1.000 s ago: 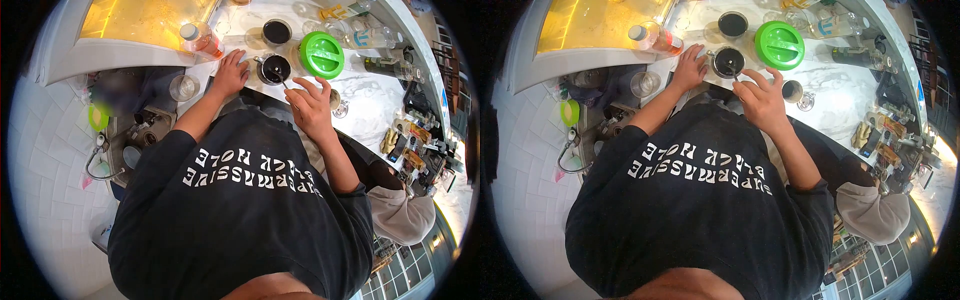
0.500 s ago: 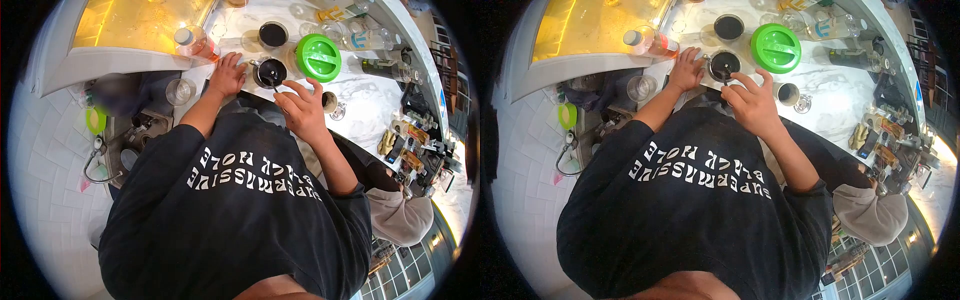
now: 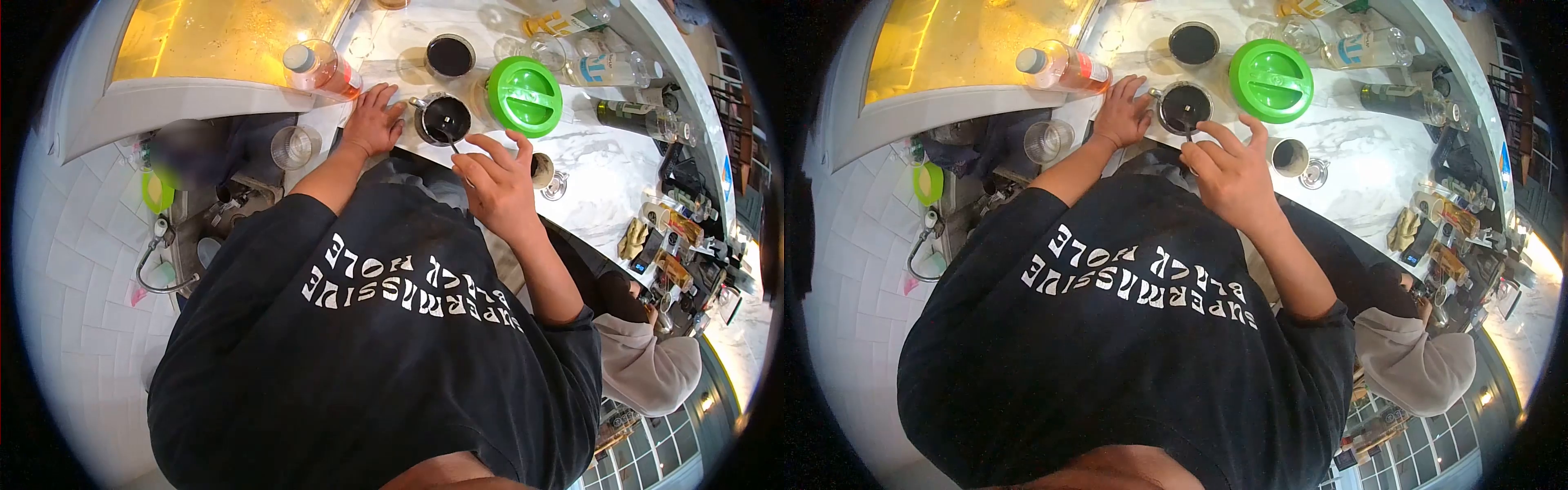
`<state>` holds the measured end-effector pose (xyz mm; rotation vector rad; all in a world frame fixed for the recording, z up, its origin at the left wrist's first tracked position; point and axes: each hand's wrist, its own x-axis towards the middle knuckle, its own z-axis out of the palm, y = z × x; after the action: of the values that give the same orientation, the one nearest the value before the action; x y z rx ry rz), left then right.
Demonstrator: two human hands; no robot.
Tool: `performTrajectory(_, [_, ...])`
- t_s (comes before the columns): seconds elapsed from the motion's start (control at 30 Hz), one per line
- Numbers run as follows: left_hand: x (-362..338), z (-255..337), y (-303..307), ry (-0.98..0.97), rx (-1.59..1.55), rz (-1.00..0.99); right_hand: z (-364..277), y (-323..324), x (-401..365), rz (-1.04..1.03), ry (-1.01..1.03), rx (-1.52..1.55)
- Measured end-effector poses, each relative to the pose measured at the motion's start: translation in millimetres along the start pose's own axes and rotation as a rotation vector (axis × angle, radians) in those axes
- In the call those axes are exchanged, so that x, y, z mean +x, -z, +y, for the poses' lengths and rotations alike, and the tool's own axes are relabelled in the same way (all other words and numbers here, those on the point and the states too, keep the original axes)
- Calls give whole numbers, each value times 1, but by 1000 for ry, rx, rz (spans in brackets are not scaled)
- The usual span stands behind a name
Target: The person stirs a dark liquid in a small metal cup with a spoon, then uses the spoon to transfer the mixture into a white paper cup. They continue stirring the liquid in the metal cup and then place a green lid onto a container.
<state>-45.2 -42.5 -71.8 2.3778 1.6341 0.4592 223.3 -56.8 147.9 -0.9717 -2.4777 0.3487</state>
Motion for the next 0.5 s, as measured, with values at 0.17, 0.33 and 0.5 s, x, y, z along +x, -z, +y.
performTrajectory(0.17, [-2, 0, -2, -24, -28, 51, -4, -7, 3, 24, -26, 5])
performTrajectory(0.33, [0, 1, 0, -19, -33, 33, -10, -10, -5, 65, -75, 28])
performTrajectory(0.5, [0, 1, 4, -5, -17, 5, -7, -18, -2, 122, -145, -30])
